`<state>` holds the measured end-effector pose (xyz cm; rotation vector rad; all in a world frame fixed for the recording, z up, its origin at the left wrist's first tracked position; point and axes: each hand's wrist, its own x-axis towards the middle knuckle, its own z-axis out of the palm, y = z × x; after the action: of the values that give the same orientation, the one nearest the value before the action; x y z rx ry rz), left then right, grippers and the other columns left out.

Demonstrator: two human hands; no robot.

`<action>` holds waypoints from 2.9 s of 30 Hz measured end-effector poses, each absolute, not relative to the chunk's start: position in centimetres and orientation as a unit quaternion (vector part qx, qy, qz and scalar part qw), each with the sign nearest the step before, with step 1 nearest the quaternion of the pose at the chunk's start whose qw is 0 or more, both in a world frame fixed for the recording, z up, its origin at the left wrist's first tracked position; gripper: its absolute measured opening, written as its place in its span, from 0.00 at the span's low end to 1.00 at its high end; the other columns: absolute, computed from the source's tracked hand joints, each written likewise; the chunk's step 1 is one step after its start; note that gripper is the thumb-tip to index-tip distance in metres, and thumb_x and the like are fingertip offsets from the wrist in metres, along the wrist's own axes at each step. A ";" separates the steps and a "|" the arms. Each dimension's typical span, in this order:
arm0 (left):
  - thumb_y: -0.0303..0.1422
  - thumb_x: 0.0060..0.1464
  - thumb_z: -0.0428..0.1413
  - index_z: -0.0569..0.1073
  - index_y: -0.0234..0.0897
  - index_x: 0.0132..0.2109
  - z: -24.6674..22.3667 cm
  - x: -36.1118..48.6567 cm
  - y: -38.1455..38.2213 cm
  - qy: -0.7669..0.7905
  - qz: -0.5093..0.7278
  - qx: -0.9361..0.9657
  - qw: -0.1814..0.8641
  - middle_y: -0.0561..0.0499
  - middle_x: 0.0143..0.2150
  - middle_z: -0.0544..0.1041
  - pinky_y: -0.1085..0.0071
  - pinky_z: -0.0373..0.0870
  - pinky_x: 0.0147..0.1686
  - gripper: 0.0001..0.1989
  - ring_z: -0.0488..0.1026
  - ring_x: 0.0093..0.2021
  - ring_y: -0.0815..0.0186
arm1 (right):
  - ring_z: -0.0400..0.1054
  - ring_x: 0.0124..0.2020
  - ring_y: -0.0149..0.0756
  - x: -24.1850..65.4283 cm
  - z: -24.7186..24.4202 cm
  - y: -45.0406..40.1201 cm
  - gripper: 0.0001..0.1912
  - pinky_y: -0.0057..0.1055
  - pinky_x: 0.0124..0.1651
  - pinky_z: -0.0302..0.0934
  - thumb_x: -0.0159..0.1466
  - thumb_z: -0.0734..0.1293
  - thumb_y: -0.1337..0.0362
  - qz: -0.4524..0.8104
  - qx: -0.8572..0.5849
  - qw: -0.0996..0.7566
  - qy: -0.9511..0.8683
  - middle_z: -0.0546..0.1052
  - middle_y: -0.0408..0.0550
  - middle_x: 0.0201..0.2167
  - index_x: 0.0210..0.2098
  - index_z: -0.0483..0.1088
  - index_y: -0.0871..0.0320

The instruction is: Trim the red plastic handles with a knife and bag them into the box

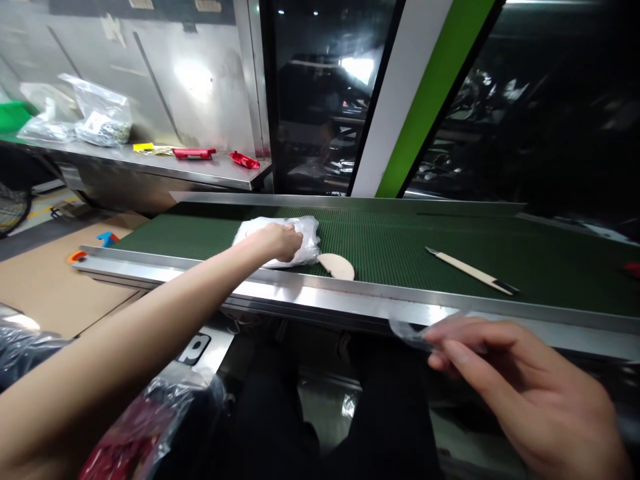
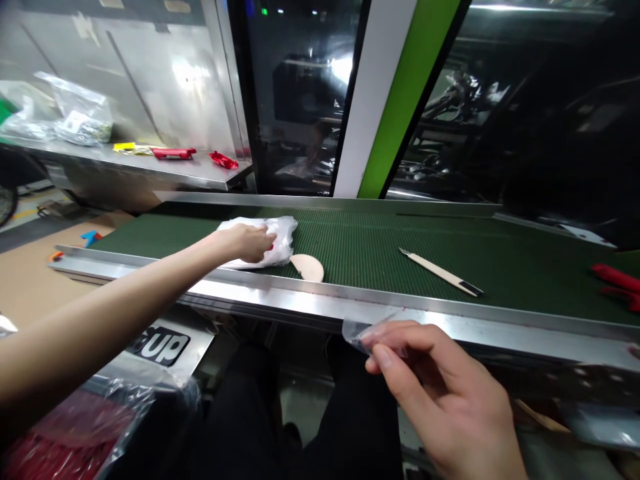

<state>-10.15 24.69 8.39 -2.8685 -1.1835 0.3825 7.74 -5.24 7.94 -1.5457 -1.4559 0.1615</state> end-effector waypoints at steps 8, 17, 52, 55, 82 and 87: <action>0.28 0.62 0.46 0.69 0.40 0.53 10.7 -16.8 13.5 -0.352 -0.026 -0.936 0.000 0.45 0.47 0.74 0.65 0.69 0.39 0.14 0.74 0.41 0.58 | 0.76 0.33 0.26 6.5 6.8 -5.8 0.09 0.12 0.37 0.70 0.65 0.66 0.67 0.086 -0.613 0.481 -0.621 0.80 0.37 0.36 0.44 0.73 0.49; 0.41 0.52 0.61 0.71 0.36 0.31 1.3 -15.2 -1.4 -0.427 -0.287 -0.577 -0.634 0.53 0.30 0.69 0.73 0.63 0.32 0.12 0.65 0.31 0.68 | 0.70 0.30 0.26 0.2 0.2 -6.0 0.06 0.18 0.34 0.65 0.67 0.63 0.68 0.303 -0.528 0.450 -0.653 0.73 0.41 0.30 0.32 0.68 0.56; 0.32 0.57 0.53 0.65 0.38 0.41 -4.2 -13.9 -2.1 -0.532 -0.265 -0.579 -0.558 0.55 0.31 0.70 0.75 0.65 0.29 0.05 0.67 0.28 0.70 | 0.66 0.39 0.33 0.3 -1.8 -7.8 0.14 0.32 0.42 0.64 0.66 0.62 0.66 0.244 -0.636 0.352 -0.642 0.69 0.48 0.41 0.51 0.65 0.57; 0.26 0.53 0.54 0.61 0.42 0.52 -4.1 -14.2 -2.7 -0.481 -0.248 -0.625 -0.562 0.53 0.40 0.74 0.71 0.68 0.39 0.20 0.72 0.37 0.67 | 0.66 0.42 0.35 0.7 -0.4 -7.1 0.13 0.34 0.43 0.64 0.68 0.62 0.63 0.261 -0.610 0.280 -0.694 0.69 0.48 0.44 0.52 0.68 0.54; 0.37 0.57 0.56 0.74 0.33 0.37 -5.0 -15.4 -1.7 -0.512 -0.301 -0.487 -0.640 0.50 0.30 0.73 0.73 0.65 0.32 0.10 0.67 0.29 0.68 | 0.71 0.49 0.42 3.2 -1.1 -12.0 0.21 0.39 0.49 0.71 0.61 0.61 0.80 0.079 -0.483 0.278 -0.827 0.77 0.55 0.47 0.52 0.70 0.63; 0.34 0.59 0.56 0.76 0.36 0.35 -5.7 -15.8 -2.7 -0.495 -0.340 -0.547 -0.583 0.49 0.36 0.74 0.72 0.65 0.38 0.07 0.70 0.37 0.65 | 0.75 0.41 0.40 2.6 -1.9 -11.1 0.19 0.38 0.42 0.72 0.61 0.64 0.78 0.081 -0.524 0.314 -0.788 0.79 0.50 0.42 0.49 0.72 0.58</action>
<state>-15.78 -2.70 -5.67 -2.9541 -2.6733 -1.8344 2.63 -11.13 -1.88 -1.3818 -2.0763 0.2141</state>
